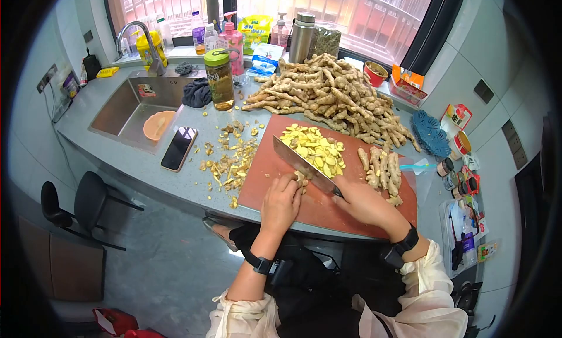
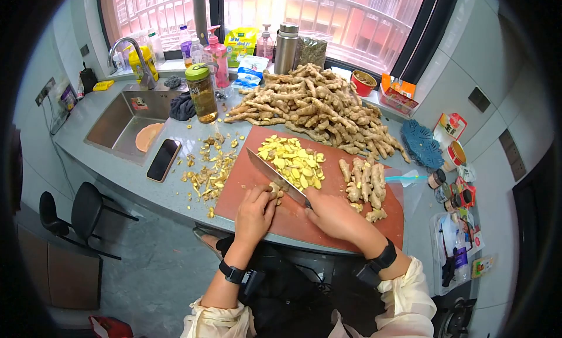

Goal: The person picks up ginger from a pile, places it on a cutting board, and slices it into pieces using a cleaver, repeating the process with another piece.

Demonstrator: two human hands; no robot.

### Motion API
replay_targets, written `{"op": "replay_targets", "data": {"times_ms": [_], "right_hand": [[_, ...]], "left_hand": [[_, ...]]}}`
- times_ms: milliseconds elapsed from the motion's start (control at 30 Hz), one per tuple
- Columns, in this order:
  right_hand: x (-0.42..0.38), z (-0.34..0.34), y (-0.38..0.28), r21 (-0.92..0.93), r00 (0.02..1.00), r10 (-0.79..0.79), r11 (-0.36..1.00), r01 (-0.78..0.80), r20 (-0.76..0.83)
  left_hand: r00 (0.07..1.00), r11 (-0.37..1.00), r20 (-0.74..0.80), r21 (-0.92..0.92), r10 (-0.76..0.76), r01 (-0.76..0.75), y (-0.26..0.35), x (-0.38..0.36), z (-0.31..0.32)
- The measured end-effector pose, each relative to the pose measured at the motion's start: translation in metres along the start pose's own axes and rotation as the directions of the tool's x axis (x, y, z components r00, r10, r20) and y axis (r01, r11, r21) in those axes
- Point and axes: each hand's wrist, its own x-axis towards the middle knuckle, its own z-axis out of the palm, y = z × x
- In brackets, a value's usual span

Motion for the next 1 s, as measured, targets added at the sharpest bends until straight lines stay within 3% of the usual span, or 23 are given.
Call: {"op": "replay_targets", "data": {"times_ms": [300, 367, 567, 1000], "right_hand": [[0.017, 0.013, 0.019, 0.065, 1.000, -0.001, 0.998, 0.002, -0.011], [0.010, 0.010, 0.029, 0.127, 0.993, -0.101, 0.986, 0.107, -0.057], [-0.007, 0.002, 0.023, 0.200, 0.995, -0.052, 0.977, 0.067, -0.079], [-0.006, -0.004, 0.016, 0.120, 0.996, -0.068, 0.990, 0.074, -0.053]], "left_hand": [[1.000, 1.000, -0.030, 0.003, -0.004, 0.004, 0.002, 0.000, -0.002], [1.000, 1.000, -0.022, 0.006, 0.000, 0.001, 0.001, 0.000, -0.001], [1.000, 1.000, -0.020, -0.013, -0.004, 0.003, 0.002, 0.000, -0.002], [1.000, 1.000, 0.005, 0.004, -0.013, 0.013, 0.002, 0.000, -0.002]]}}
